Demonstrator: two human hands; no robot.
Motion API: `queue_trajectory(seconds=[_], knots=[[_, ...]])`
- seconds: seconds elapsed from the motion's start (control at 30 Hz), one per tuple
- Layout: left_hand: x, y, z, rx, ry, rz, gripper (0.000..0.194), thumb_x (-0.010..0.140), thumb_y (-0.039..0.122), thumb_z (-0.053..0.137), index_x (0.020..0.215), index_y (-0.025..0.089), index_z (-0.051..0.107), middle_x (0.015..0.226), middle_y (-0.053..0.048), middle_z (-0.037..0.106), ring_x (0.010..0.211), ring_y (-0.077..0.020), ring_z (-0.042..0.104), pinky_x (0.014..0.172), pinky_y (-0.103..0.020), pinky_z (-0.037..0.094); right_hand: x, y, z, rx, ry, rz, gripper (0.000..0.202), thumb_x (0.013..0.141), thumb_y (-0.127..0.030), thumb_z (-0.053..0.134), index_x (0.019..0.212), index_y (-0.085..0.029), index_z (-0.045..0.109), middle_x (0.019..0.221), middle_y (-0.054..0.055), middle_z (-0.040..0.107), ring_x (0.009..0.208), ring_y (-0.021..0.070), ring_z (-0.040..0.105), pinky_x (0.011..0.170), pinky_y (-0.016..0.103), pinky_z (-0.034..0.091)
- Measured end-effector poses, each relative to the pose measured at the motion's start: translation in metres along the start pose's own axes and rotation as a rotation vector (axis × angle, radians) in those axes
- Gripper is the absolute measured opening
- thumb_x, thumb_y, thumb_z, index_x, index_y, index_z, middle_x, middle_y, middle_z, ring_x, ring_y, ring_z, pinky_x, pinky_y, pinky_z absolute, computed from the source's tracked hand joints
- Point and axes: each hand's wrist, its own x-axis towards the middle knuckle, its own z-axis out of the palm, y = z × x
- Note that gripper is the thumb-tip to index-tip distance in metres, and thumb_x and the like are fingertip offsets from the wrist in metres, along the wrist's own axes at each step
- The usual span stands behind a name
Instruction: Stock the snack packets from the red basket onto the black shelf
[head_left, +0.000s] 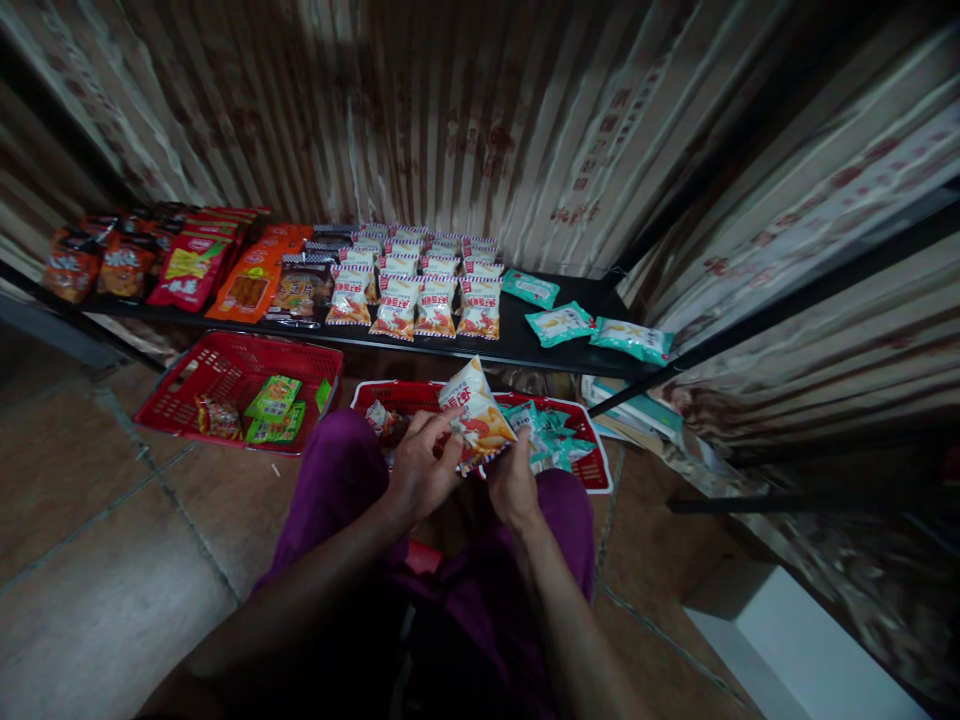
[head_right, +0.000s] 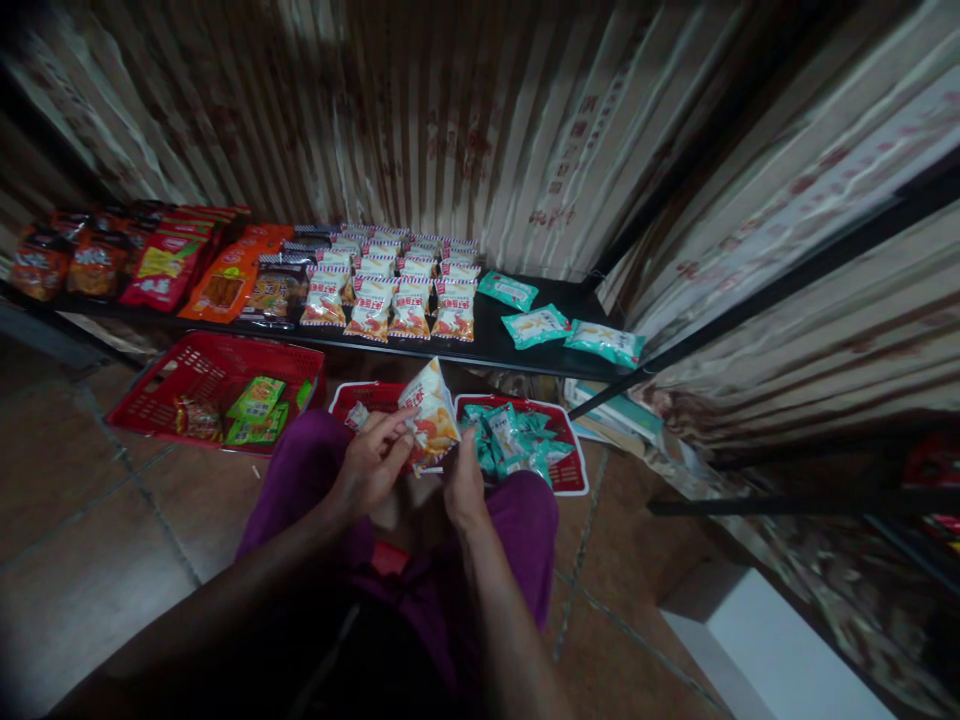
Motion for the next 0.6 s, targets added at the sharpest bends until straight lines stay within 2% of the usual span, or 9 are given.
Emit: queue_trajectory(seconds=[0.1,0.27,0.37,0.5,0.6], knots=[[-0.002,0.005,-0.001,0.103,0.036,0.092,0.036,0.083,0.023,0.052,0.115,0.031,0.064,0.104,-0.004,0.051,0.090,-0.0173,0.055,0.084,-0.029,0.047,-0.002,-0.002,0.001,0.214,-0.081,0.123,0.072,0.068,-0.082,0.041,0.100,-0.024,0.068,0.097,0.007,0.072,0.105,0.0266,0.062,0.086,0.041,0.050],[-0.003,0.009,0.001,0.219,0.075,0.243,0.038,0.081,0.015,0.052,0.115,0.029,0.064,0.118,-0.008,0.046,0.101,-0.0200,0.051,0.094,-0.036,0.043,-0.004,-0.006,-0.007,0.464,-0.176,0.170,0.068,0.070,-0.079,0.044,0.107,-0.026,0.066,0.107,0.006,0.070,0.109,0.0258,0.060,0.091,0.042,0.048],[-0.004,0.007,0.003,0.298,0.073,0.334,0.042,0.082,0.010,0.048,0.117,0.028,0.062,0.130,-0.008,0.040,0.110,-0.0213,0.048,0.099,-0.041,0.041,-0.004,-0.004,-0.014,0.522,-0.212,0.229,0.063,0.069,-0.074,0.053,0.106,-0.025,0.066,0.106,0.005,0.071,0.108,0.0258,0.060,0.093,0.041,0.047],[-0.006,0.002,0.005,0.361,0.051,0.414,0.045,0.082,0.005,0.043,0.119,0.025,0.060,0.137,-0.008,0.036,0.121,-0.0229,0.043,0.098,-0.041,0.043,-0.002,0.002,-0.022,0.515,-0.227,0.301,0.040,0.067,-0.050,0.072,0.096,-0.024,0.070,0.099,0.003,0.073,0.095,0.0229,0.065,0.091,0.037,0.049],[-0.004,0.001,0.007,0.304,0.062,0.360,0.044,0.082,0.005,0.042,0.119,0.023,0.058,0.137,-0.009,0.038,0.125,-0.0218,0.042,0.102,-0.041,0.042,0.001,0.005,-0.025,0.477,-0.211,0.313,0.029,0.064,-0.034,0.078,0.090,-0.022,0.072,0.093,0.002,0.074,0.086,0.0212,0.067,0.086,0.034,0.051]])
